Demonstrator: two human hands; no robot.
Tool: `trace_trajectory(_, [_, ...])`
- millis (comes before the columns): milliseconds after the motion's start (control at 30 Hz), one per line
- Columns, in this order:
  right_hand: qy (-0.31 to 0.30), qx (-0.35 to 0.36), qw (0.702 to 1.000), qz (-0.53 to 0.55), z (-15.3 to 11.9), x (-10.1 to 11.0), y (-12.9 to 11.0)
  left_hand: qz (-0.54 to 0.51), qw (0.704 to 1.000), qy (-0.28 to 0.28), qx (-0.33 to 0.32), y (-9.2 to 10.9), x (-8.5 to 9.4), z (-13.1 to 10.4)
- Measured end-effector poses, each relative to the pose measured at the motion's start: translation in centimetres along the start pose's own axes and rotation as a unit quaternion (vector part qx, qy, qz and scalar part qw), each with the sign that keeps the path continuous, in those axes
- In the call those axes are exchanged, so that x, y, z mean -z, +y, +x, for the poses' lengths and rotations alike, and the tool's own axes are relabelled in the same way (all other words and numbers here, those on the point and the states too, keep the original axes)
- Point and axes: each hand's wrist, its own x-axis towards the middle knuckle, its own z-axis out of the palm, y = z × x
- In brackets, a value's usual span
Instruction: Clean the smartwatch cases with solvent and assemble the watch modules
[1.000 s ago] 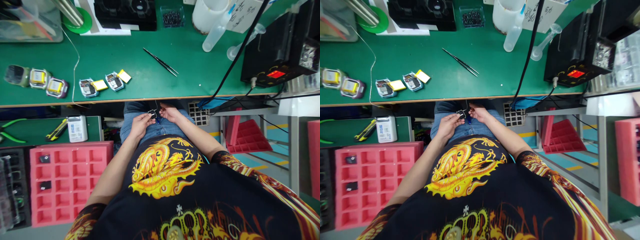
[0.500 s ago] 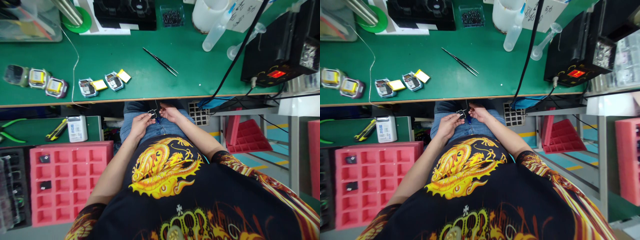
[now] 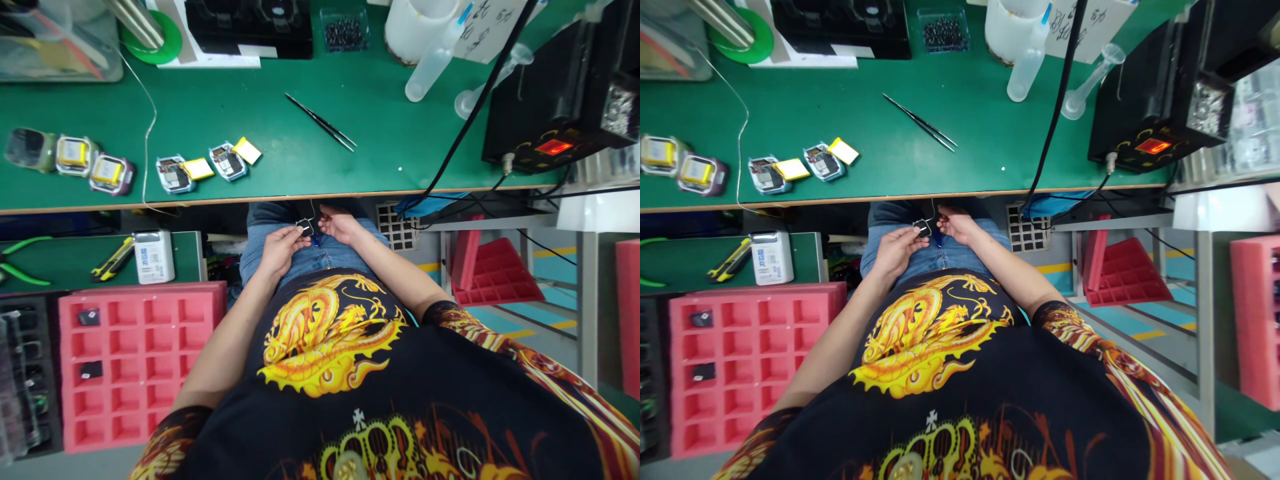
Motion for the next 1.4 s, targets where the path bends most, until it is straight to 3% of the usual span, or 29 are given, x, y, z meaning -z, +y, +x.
trace_trajectory(1400, [-0.002,0.021,1.000,-0.023,0.20,-0.03,0.11,0.007,1.000,0.004,0.001,-0.09,0.06,0.07])
